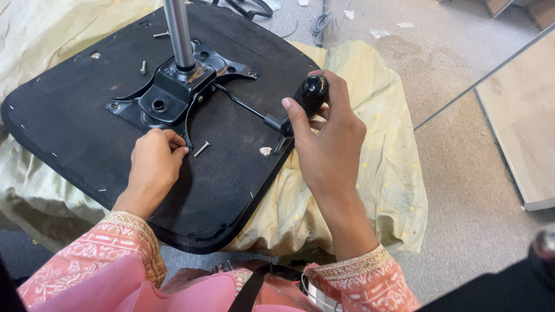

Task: The person assembles an office chair seat, aligning the metal mounting plate on the underside of the seat cushion and driving screws into it with a screwdriver, picking up screws one at a time and tightening them by hand.

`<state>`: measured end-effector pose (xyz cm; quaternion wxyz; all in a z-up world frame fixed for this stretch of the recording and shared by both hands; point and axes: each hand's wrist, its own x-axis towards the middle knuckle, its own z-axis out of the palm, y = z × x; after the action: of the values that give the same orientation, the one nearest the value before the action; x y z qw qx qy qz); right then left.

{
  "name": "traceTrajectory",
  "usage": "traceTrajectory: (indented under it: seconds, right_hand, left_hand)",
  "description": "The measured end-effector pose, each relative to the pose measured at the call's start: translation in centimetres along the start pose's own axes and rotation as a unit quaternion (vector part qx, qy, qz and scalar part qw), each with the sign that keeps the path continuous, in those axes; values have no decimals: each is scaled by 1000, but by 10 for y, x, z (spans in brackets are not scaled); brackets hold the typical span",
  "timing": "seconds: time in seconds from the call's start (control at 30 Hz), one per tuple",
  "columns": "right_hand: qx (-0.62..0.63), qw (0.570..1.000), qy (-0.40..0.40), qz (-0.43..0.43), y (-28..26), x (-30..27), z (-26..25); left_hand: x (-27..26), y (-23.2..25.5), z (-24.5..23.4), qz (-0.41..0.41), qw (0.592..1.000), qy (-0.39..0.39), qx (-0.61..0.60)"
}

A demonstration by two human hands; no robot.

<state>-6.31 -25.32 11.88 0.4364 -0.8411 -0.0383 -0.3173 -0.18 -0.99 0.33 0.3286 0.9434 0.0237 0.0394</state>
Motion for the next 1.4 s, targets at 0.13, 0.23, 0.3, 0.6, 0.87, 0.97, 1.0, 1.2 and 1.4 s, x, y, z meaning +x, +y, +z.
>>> traceTrajectory:
  seconds: [0.13, 0.23, 0.3, 0.6, 0.87, 0.97, 1.0, 1.2, 1.4]
  right_hand:
    - [5, 1000, 9, -5, 2, 0, 1]
    - [1, 1000, 12, -9, 2, 1, 2]
    - [0, 1000, 14, -13, 2, 1, 2]
    - [19, 999, 40, -3, 4, -6, 4]
    - [202, 950, 214, 103, 31, -10, -11]
    - [249, 916, 284, 139, 51, -1, -29]
    - [261, 904, 305, 149, 57, 2, -34]
    - [321, 851, 280, 308, 93, 13, -53]
    - [312, 860, 71, 398, 114, 20, -21]
  left_hand:
    - [2, -2, 5, 28, 999, 15, 32]
    - [7, -5, 6, 20, 998, -9, 54]
    - [9, -6, 6, 23, 997, -22, 65]
    - [9, -11, 8, 26, 998, -20, 50]
    - [-8, -36, 9, 44, 992, 117, -33]
    - [-30, -58, 4, 24, 981, 192, -10]
    - [-37, -66, 1, 22, 978, 209, 9]
    - [-61, -100, -2, -99, 961, 258, -4]
    - [-69, -96, 0, -285, 898, 203, -266]
